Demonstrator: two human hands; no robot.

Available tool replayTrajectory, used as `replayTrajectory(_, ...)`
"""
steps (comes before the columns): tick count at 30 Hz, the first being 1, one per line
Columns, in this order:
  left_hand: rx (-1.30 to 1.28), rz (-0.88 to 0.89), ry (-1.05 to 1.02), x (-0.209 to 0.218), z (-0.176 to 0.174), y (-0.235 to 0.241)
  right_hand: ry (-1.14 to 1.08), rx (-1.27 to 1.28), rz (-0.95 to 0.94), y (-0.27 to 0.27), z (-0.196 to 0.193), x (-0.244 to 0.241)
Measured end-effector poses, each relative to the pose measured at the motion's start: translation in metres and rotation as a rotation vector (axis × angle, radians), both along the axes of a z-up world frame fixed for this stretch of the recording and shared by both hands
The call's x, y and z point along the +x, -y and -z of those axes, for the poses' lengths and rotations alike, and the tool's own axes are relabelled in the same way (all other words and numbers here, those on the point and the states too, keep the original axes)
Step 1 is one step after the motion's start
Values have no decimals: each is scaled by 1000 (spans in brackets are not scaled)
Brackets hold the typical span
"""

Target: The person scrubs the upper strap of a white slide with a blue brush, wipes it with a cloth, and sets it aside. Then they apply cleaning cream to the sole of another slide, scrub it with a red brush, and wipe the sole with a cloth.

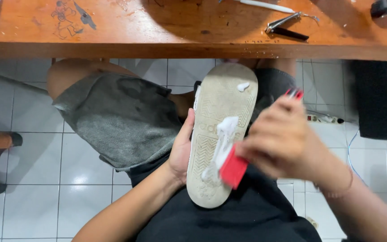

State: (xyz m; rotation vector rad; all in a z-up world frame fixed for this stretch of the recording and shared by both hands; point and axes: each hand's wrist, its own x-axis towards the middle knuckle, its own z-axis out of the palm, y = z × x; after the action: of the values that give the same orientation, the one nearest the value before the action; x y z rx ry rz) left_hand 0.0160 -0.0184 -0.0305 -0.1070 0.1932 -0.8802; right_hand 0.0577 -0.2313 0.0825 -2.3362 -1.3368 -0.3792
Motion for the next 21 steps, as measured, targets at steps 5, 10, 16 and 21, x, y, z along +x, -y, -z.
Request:
replayTrajectory(5,-31,47,-14,-1,-5,1,11,45,69,-2,-7,-2)
replayTrajectory(10,92,123,12,0,1,-4,73,-67,207,26,8,16)
replayTrajectory(16,70,-78,32,-2,-4,5,-44,19,-33,-1,-5,-10)
replayTrajectory(21,64,-13,13,-1,0,8,59,-23,152,-8,-5,-8)
